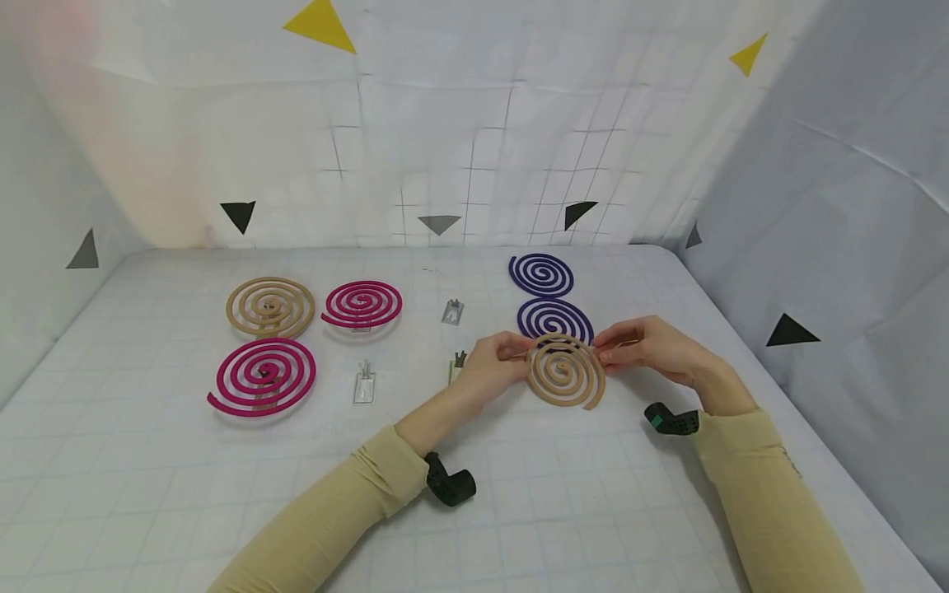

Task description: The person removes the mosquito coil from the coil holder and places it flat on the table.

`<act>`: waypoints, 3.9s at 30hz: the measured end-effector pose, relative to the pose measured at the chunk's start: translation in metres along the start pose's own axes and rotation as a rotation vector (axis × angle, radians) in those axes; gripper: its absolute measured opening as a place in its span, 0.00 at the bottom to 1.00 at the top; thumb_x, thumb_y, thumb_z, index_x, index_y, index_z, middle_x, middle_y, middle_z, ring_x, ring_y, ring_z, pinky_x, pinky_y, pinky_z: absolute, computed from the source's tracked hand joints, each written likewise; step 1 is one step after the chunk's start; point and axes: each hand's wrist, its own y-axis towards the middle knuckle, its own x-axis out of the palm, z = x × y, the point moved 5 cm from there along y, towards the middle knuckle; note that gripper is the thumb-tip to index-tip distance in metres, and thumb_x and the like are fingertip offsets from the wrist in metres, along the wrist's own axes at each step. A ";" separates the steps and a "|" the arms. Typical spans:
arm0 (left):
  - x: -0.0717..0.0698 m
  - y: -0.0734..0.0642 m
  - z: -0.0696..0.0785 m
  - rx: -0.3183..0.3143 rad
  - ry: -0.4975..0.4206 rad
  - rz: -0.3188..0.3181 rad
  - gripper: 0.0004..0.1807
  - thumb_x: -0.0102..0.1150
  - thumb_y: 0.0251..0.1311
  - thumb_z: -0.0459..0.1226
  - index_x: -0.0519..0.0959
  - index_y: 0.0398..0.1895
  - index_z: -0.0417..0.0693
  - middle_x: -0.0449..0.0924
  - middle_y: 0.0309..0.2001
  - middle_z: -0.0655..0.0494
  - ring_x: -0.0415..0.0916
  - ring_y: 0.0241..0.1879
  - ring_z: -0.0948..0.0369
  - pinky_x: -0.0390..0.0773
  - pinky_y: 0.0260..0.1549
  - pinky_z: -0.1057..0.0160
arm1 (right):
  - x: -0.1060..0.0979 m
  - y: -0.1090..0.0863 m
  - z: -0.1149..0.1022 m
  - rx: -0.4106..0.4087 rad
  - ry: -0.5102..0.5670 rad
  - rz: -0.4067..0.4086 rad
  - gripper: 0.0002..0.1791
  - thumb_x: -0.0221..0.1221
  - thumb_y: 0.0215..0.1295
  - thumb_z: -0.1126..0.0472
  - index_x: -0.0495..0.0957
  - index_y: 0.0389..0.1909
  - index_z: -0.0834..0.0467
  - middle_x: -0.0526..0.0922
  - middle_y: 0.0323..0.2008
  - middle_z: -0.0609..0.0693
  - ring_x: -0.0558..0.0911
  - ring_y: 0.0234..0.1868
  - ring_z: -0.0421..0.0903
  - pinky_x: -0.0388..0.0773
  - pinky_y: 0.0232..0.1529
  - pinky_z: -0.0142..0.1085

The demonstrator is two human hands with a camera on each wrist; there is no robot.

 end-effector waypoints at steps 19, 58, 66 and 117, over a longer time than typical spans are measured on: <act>0.006 -0.001 0.002 0.014 -0.050 -0.060 0.22 0.56 0.59 0.25 0.75 0.59 0.34 0.77 0.62 0.40 0.75 0.62 0.50 0.78 0.51 0.67 | 0.001 -0.004 -0.003 0.024 -0.021 -0.003 0.24 0.66 0.60 0.68 0.75 0.55 0.76 0.86 0.43 0.56 0.85 0.38 0.43 0.86 0.43 0.38; 0.017 -0.011 0.004 0.010 0.028 -0.147 0.23 0.55 0.62 0.26 0.73 0.62 0.36 0.74 0.66 0.41 0.71 0.66 0.49 0.80 0.56 0.59 | 0.000 -0.004 -0.005 0.053 -0.027 0.012 0.27 0.67 0.61 0.66 0.71 0.59 0.73 0.85 0.47 0.60 0.86 0.43 0.46 0.85 0.48 0.42; 0.014 -0.011 0.004 0.015 0.014 -0.093 0.24 0.58 0.59 0.27 0.73 0.61 0.37 0.73 0.66 0.40 0.71 0.66 0.49 0.79 0.58 0.58 | 0.001 -0.003 -0.005 0.062 0.042 0.017 0.27 0.65 0.62 0.69 0.69 0.60 0.75 0.85 0.46 0.60 0.87 0.43 0.48 0.85 0.48 0.44; 0.004 -0.003 -0.001 -0.004 -0.163 0.029 0.29 0.52 0.47 0.26 0.76 0.59 0.36 0.76 0.62 0.39 0.73 0.63 0.47 0.79 0.56 0.60 | -0.001 0.001 -0.002 -0.038 0.290 0.036 0.24 0.60 0.66 0.71 0.68 0.61 0.73 0.87 0.45 0.51 0.88 0.45 0.45 0.84 0.51 0.38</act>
